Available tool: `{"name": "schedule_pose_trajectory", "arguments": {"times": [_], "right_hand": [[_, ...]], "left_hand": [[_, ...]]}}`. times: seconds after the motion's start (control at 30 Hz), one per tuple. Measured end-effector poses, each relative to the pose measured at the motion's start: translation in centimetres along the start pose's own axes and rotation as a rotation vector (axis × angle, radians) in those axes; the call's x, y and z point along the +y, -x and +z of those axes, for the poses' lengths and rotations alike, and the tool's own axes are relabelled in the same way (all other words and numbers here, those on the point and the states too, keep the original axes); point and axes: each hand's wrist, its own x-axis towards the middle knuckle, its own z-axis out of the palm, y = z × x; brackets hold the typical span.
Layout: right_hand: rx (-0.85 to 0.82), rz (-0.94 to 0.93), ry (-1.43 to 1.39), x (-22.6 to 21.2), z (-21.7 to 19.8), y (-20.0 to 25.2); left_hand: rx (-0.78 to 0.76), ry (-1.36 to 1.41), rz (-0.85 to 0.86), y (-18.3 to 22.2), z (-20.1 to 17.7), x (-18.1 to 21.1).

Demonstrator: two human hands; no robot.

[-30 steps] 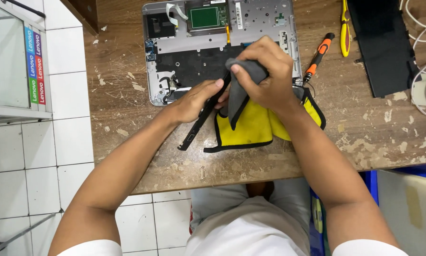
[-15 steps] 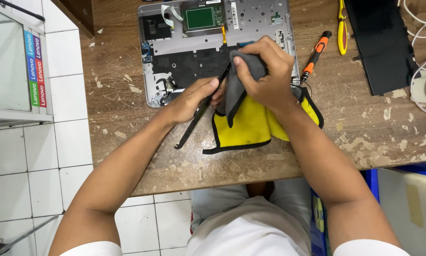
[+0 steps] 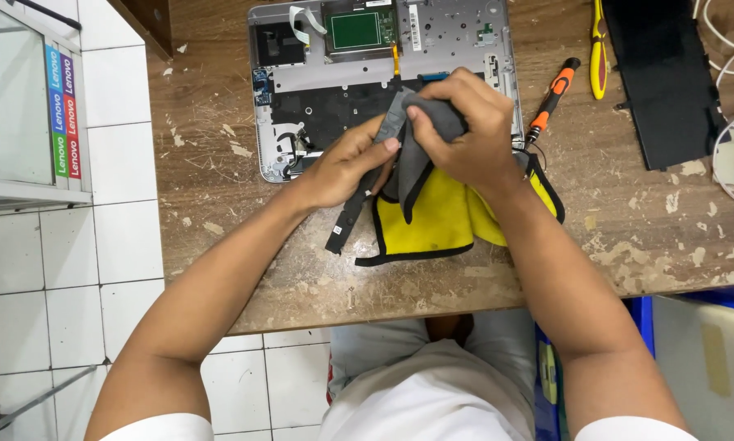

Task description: A person is repairing the internal components of a laptop, involving unscrewing parts, prying them loose, and cleaning them with a cloth.

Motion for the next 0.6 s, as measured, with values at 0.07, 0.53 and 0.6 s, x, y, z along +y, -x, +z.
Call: {"name": "schedule_pose_trajectory", "arguments": {"times": [0.07, 0.53, 0.6], "right_hand": [[-0.098, -0.035, -0.08, -0.1, 0.0, -0.1], [-0.28, -0.056, -0.185, 0.4, -0.6, -0.2], [-0.198, -0.038, 0.0, 1.2, -0.4, 0.4]], "left_hand": [[0.0, -0.027, 0.013, 0.1, 0.0, 0.0], [-0.117, -0.111, -0.058, 0.5, 0.0, 0.7], [-0.105, -0.18, -0.06, 0.4, 0.1, 0.2]]}}
